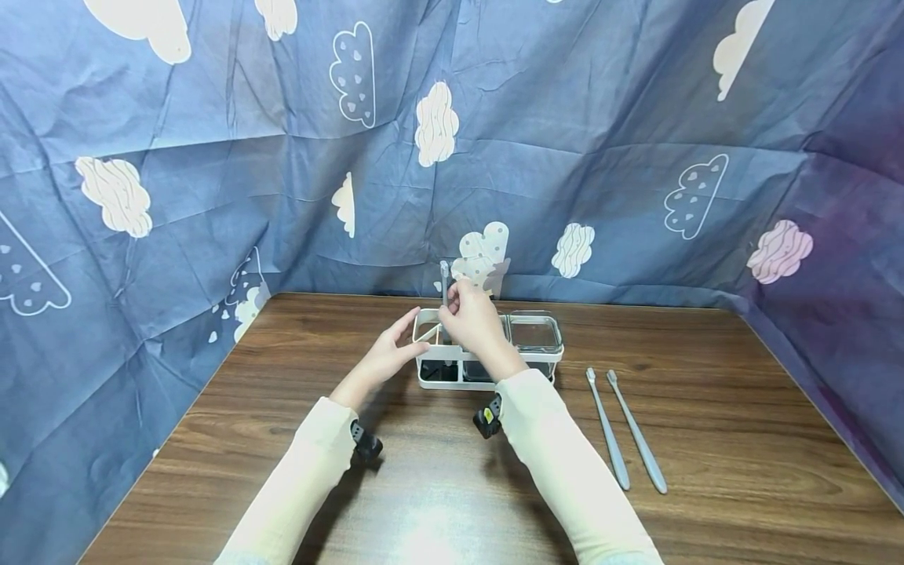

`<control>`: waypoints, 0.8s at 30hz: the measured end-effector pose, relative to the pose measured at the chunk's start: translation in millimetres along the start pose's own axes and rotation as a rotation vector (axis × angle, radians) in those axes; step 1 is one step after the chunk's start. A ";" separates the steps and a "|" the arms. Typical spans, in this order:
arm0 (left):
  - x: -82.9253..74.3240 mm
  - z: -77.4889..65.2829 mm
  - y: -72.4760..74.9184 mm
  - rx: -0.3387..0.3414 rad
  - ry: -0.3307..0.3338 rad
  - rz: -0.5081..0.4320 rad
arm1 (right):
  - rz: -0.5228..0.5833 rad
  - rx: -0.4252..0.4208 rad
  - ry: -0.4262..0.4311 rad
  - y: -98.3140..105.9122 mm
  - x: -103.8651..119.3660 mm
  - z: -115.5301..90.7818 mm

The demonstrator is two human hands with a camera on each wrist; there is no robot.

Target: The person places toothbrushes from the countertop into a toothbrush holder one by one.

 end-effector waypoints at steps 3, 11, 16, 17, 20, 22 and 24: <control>-6.7 -3.7 -0.3 0.006 -0.004 -0.014 | -0.017 0.007 0.001 -4.1 -2.7 -1.7; -3.3 -3.0 -0.6 0.013 0.006 -0.020 | -0.020 0.019 -0.001 -11.7 -7.7 -5.1; 17.5 7.9 -0.6 -0.006 0.001 -0.034 | -0.024 0.019 -0.008 -14.2 -9.6 -5.2; 22.1 10.3 -0.5 -0.012 0.001 -0.035 | -0.025 0.019 -0.011 -14.5 -9.9 -5.5; 29.2 13.4 -0.5 -0.027 -0.001 -0.035 | -0.028 0.024 -0.018 -16.0 -10.4 -5.9; 30.3 13.5 -0.3 -0.035 -0.004 -0.025 | -0.029 0.027 -0.024 -16.8 -10.4 -6.1; 30.8 13.3 -0.2 -0.039 0.001 -0.018 | -0.029 0.030 -0.032 -17.8 -10.9 -6.0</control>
Point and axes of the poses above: each hand's wrist, its own z-axis towards the middle knuckle, its own y-axis out of the back of the hand, x = y × z, the point moved 8 cm from there along z, towards the middle knuckle, and after that the axes turned 5 degrees about -x, right-handed, at the moved point
